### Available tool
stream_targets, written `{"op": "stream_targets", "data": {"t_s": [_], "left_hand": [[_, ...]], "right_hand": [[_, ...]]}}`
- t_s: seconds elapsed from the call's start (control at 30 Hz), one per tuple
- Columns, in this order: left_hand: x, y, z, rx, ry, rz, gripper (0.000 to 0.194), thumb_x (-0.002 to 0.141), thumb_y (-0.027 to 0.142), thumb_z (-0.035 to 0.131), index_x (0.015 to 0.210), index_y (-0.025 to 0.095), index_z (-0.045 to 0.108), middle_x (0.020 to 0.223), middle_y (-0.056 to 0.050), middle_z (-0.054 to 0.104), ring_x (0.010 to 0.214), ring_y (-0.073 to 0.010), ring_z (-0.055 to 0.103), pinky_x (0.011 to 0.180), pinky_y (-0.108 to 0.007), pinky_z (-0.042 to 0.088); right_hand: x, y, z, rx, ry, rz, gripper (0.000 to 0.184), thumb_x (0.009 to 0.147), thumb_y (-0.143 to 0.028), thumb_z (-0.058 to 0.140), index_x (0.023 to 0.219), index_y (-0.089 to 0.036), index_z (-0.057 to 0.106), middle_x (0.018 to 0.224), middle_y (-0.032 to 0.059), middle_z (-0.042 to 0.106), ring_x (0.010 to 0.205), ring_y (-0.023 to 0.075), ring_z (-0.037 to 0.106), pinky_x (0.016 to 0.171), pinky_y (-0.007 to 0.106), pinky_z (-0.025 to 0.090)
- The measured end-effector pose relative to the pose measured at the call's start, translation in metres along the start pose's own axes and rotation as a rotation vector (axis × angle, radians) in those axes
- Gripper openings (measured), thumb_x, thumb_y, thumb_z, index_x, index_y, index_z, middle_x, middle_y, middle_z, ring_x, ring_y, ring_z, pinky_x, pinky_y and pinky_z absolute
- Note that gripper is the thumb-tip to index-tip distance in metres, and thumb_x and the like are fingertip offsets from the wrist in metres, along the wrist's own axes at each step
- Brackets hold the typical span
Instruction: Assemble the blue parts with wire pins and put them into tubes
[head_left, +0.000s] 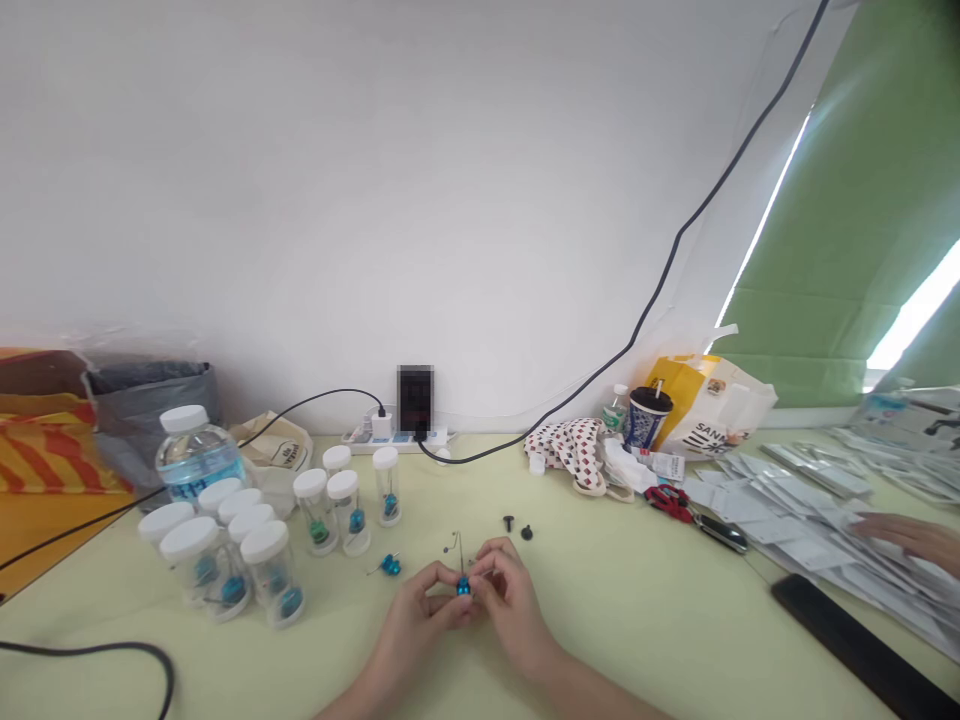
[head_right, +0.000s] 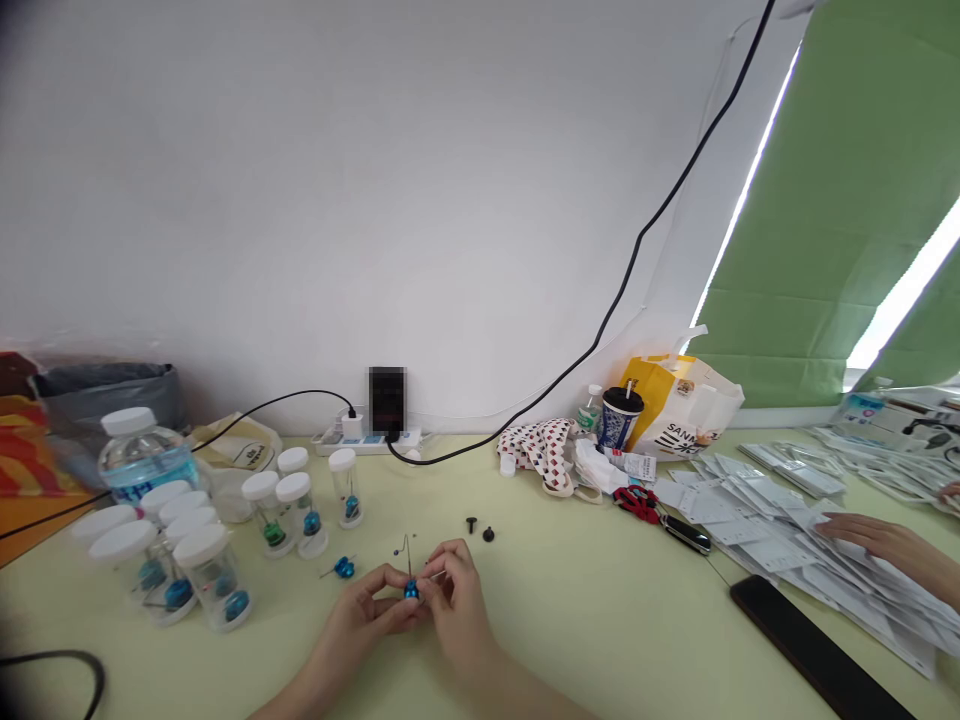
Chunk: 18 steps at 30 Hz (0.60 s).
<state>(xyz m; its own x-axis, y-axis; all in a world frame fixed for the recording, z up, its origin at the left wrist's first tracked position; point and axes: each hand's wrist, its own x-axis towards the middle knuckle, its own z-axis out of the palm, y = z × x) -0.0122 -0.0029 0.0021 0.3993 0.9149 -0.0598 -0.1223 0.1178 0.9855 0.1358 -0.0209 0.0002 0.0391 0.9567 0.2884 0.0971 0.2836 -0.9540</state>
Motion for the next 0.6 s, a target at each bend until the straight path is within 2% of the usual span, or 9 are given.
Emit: {"op": "stream_targets", "data": {"t_s": [0.17,0.47,0.6], "left_hand": [[0.0006,-0.0028,-0.0005,-0.005,0.004,0.001,0.028,0.066,0.032,0.075,0.075,0.019,0.052,0.069,-0.003,0.074,0.070,-0.0190,0.069,0.067,-0.028,0.052],[0.0024,0.0021,0.0007,-0.031,0.001,-0.052,0.031,0.060,0.035,0.078,0.072,0.017,0.056,0.073,-0.005,0.073,0.071,-0.0210,0.070,0.066,-0.029,0.054],[0.0028,-0.0003,-0.0002,-0.036,-0.012,-0.037,0.029,0.063,0.034,0.077,0.072,0.018,0.055,0.074,-0.003,0.073,0.072,-0.0205,0.070,0.065,-0.028,0.054]], "right_hand": [[0.0004,0.0026,-0.0002,0.053,-0.028,0.013,0.015,0.080,-0.031,0.056,0.071,-0.018,0.056,0.091,0.0035,0.047,0.065,0.0127,0.050,0.057,0.025,0.043],[0.0006,0.0061,0.0002,0.003,-0.053,0.018,0.015,0.084,-0.030,0.052,0.074,-0.019,0.052,0.076,0.0003,0.050,0.065,0.0135,0.049,0.059,0.024,0.041],[0.0008,0.0055,-0.0003,0.004,-0.029,-0.008,0.015,0.081,-0.029,0.055,0.071,-0.018,0.052,0.085,0.0025,0.049,0.067,0.0134,0.050,0.058,0.025,0.041]]}}
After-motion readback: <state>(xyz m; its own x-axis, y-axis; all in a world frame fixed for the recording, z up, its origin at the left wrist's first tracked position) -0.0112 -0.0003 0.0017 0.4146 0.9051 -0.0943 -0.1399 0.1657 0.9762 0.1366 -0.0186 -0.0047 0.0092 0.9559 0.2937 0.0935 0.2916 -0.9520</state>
